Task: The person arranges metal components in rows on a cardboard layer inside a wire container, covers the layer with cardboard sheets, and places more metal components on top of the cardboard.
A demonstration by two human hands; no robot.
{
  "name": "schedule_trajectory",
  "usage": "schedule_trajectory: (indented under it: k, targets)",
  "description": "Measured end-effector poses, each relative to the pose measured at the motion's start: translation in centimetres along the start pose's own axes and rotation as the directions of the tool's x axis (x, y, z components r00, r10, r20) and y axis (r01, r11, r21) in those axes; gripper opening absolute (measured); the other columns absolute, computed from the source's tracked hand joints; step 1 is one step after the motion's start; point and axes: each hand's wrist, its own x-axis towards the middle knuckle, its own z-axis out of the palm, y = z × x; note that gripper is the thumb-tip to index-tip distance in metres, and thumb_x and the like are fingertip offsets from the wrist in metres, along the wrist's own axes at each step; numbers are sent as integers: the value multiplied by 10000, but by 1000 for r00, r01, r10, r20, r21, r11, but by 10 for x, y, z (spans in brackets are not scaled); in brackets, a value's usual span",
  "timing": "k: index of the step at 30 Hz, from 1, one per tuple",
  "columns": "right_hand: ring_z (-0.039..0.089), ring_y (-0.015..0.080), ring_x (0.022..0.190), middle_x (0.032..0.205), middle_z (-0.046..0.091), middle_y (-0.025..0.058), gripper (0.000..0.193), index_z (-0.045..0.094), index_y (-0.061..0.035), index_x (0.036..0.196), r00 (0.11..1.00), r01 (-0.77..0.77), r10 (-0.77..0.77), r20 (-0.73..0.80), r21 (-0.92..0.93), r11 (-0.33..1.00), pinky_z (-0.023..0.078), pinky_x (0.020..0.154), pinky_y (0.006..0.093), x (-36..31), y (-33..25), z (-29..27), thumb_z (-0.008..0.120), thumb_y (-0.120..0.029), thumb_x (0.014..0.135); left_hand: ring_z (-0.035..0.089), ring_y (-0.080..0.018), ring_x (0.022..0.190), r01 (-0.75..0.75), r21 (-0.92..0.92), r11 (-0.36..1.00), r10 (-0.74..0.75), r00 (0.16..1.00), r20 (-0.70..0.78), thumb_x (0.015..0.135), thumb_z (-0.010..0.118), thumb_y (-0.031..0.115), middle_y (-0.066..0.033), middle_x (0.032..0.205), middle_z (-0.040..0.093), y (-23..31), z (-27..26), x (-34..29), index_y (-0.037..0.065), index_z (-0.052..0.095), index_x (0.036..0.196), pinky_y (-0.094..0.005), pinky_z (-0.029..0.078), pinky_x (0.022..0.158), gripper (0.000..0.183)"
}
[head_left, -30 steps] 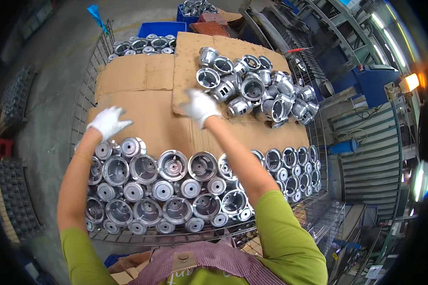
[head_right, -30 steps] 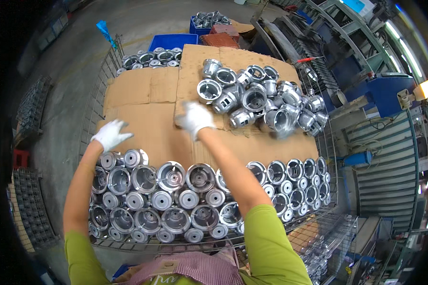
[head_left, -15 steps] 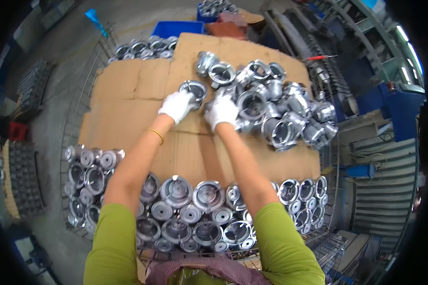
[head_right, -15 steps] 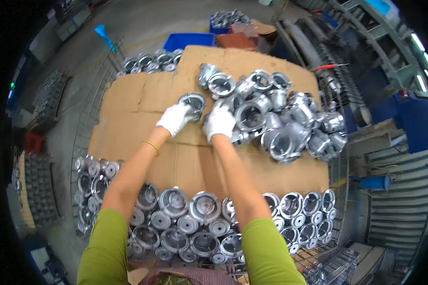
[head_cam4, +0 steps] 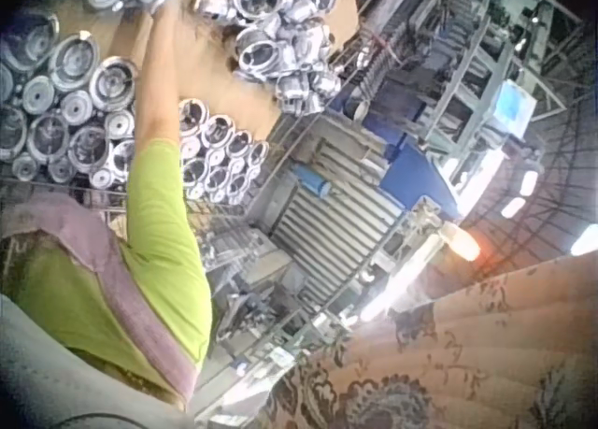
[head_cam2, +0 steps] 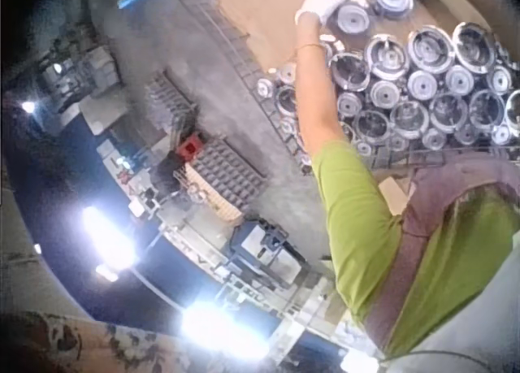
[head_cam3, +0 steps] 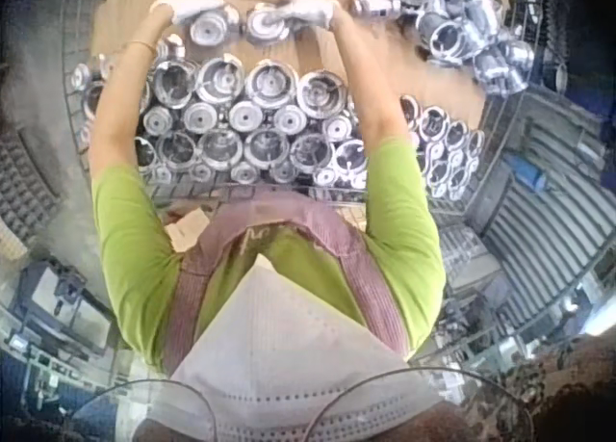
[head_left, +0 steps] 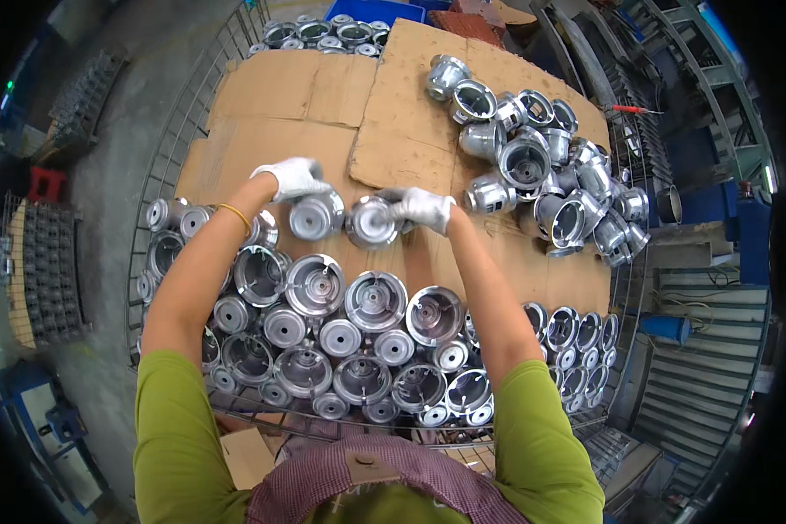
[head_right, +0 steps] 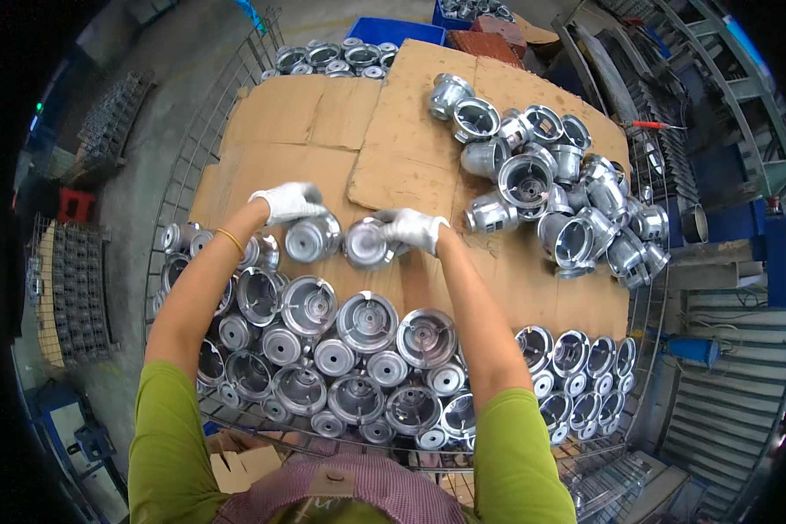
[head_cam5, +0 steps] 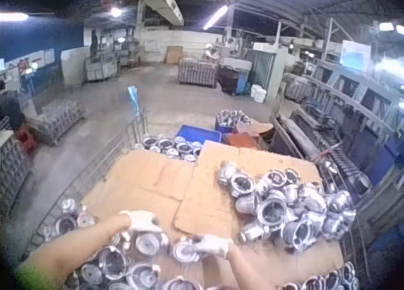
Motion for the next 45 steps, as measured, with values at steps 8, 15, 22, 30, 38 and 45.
schedule_trajectory:
  k: [8, 15, 22, 30, 38, 45]
  targets:
    - [536, 343, 1159, 1254, 562, 199, 737, 471, -57, 1328, 950, -10, -182, -255, -605, 796, 419, 980, 371, -3, -29, 50, 598, -548, 793, 546, -311, 1116, -246, 341, 907, 339, 909, -244, 857, 530, 494, -140, 1190, 582, 18, 16, -47, 156, 624, 1171, -394, 431, 963, 471]
    - [526, 359, 1157, 1233, 566, 206, 611, 531, -88, 1256, 976, 47, -175, -129, -660, 750, 426, 970, 398, -21, -18, 75, 550, -516, 821, 548, -357, 1095, -277, 320, 906, 331, 935, -127, 866, 526, 476, -195, 1157, 581, 18, 38, -52, 108, 620, 1157, -418, 433, 958, 479]
    - [519, 370, 1169, 1281, 528, 228, 670, 461, -82, 1334, 957, 93, -234, -173, -582, 808, 415, 987, 410, -29, -7, 82, 549, -507, 824, 544, -347, 1128, -178, 406, 896, 197, 980, -6, 852, 513, 514, -204, 1231, 548, 36, 31, -52, 105, 598, 1197, -412, 429, 974, 542]
    - [616, 307, 994, 1232, 580, 54, 392, 597, -202, 1160, 533, -318, -580, -616, -781, 537, 495, 855, 397, -165, -23, -69, 611, -127, 775, 549, -338, 1136, -136, 495, 858, 231, 964, -135, 821, 559, 536, -235, 1228, 563, 163, -2, -18, 31, 549, 1241, -400, 430, 968, 657]
    - [630, 335, 878, 959, 641, 130, 146, 645, -123, 919, 512, -469, -588, -627, -777, 420, 497, 783, 424, -154, 19, -121, 521, -141, 844, 511, -399, 1140, -218, 85, 972, 229, 818, -527, 613, 808, 349, -239, 1230, 517, 269, 108, 108, -19, 313, 1381, -412, 437, 976, 985]
    - [549, 80, 571, 735, 590, 53, 392, 624, -46, 1084, 574, 155, -317, -755, -280, 947, 427, 448, 270, -215, -6, -91, 583, -390, 901, 605, -335, 998, -325, 151, 934, 355, 790, -500, 590, 773, 403, -234, 1107, 604, 218, 42, 22, -44, 448, 1248, -375, 492, 866, 859]
